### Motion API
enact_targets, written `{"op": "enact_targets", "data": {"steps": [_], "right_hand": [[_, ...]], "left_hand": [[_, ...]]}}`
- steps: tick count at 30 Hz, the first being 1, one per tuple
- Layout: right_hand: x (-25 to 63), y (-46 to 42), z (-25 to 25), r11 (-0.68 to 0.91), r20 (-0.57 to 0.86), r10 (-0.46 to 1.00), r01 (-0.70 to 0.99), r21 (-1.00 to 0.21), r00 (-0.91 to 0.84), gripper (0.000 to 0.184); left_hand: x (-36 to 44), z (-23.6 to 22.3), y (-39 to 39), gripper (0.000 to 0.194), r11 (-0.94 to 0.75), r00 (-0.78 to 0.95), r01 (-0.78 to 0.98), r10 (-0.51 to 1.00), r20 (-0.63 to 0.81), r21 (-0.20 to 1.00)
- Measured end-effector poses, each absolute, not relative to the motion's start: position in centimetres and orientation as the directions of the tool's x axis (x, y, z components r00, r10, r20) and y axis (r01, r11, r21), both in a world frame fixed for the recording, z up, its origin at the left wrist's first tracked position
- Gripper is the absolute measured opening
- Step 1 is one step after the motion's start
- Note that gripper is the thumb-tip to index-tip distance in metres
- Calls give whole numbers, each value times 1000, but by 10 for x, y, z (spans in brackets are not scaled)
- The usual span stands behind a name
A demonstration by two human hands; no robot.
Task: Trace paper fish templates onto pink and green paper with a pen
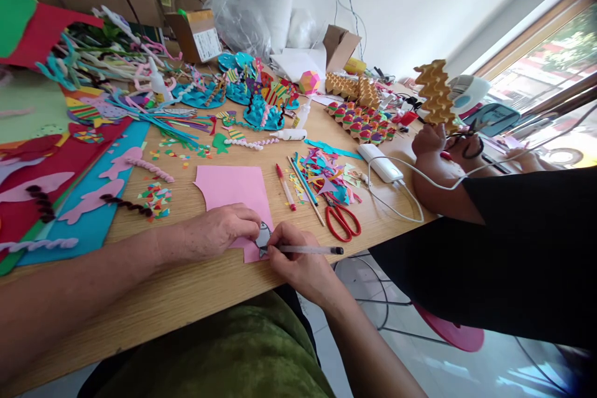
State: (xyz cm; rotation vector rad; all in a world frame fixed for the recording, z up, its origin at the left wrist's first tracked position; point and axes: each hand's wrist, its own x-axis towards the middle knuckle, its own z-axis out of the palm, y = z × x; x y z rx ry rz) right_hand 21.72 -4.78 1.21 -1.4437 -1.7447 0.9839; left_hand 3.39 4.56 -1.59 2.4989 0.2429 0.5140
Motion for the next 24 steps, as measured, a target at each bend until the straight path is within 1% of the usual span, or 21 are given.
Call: {"op": "enact_targets", "data": {"steps": [6, 15, 20, 24], "right_hand": [[217, -48, 13, 91, 10, 986, 497, -863, -163, 8], [217, -45, 12, 65, -14, 989, 518, -853, -147, 7], [217, -45, 14, 96, 12, 988, 539, -837, -157, 8], [218, -46, 14, 117, 30, 986, 554, -824, -163, 9]], "left_hand": [[33, -12, 44, 31, -821, 920, 82, 280, 274, 565], [32, -15, 45, 27, -844, 923, 70, 257, 286, 531], [31, -18, 45, 29, -845, 917, 55, 253, 309, 532], [31, -17, 46, 26, -847, 922, 60, 250, 295, 529]]}}
